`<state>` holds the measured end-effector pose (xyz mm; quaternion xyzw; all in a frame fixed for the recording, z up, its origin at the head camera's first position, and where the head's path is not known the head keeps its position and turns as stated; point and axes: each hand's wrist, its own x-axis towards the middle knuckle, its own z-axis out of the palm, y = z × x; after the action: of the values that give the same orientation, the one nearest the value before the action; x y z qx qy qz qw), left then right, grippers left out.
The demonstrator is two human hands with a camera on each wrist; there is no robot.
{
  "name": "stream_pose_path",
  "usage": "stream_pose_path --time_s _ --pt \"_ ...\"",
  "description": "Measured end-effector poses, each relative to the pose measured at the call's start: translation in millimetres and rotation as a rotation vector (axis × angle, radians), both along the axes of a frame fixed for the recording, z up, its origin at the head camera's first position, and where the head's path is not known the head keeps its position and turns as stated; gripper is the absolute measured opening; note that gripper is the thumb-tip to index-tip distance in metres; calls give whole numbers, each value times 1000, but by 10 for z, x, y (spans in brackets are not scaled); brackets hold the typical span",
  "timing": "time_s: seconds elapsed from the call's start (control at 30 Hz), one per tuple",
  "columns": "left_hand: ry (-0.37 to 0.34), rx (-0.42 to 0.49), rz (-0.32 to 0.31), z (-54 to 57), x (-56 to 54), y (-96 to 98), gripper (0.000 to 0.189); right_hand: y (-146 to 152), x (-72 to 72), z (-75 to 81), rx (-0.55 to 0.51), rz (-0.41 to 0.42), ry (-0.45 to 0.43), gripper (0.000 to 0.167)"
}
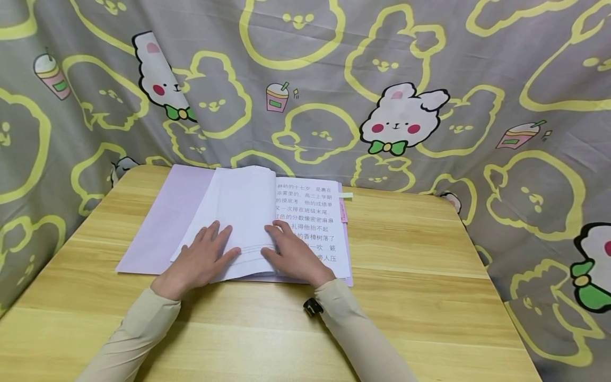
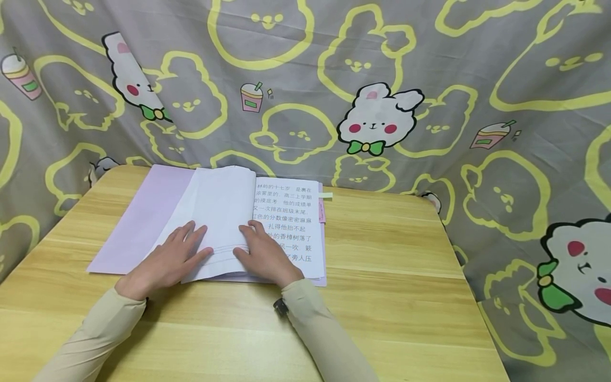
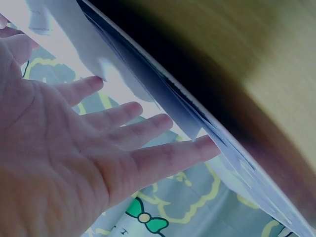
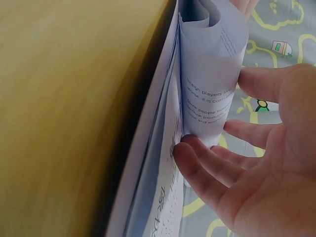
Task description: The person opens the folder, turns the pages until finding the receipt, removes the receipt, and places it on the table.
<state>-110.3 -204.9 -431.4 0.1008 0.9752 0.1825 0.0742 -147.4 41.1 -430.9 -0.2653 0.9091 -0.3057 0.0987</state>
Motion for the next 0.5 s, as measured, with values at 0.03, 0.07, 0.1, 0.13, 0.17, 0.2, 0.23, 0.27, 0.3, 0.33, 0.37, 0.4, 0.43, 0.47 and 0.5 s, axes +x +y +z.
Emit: stream_pose_path --time_s 0.03,0.07,0.1,0.13,0.17,0.2,0.23,0.27,0.3,0.33,0.37,0.4,0.43,0.47,0.5 --pt "1 0 1 -1 -2 0 78 -2 1 1 0 0 2 60" --pt "2 0 2 1 -3 3 77 -4 2 3 0 0 4 59" --pt "3 1 3 4 -2 6 77 -6 3 7 -1 0 4 59" --pt "5 2 3 5 -2 8 77 -8 5 10 -2 -1 5 59" --pt "4 1 5 4 -4 8 77 -9 7 15 -3 -2 7 59" --pt "1 1 6 3 -5 9 78 -11 9 21 -6 -2 8 59" --pt "2 1 8 1 -6 9 78 -13 13 29 -11 -2 9 59" --pt "5 1 8 1 -8 9 78 -14 15 34 -14 -2 10 58" --pt "8 0 7 -3 -8 9 78 -16 17 38 -18 -2 12 58" --pt "11 0 7 -5 -10 8 78 -17 20 42 -23 -2 14 57" --pt "13 -2 8 -6 -11 6 78 -19 21 46 -29 -2 15 57" --pt "14 -3 8 -9 -13 5 78 -21 23 50 -34 -3 17 57" --pt "17 -3 7 -10 -14 3 78 -24 23 49 -38 -4 21 56" --pt "19 -2 7 -8 -12 4 78 -26 25 52 -44 -5 23 56" --pt "19 -2 7 -7 -12 5 78 -29 25 52 -48 -5 26 55"
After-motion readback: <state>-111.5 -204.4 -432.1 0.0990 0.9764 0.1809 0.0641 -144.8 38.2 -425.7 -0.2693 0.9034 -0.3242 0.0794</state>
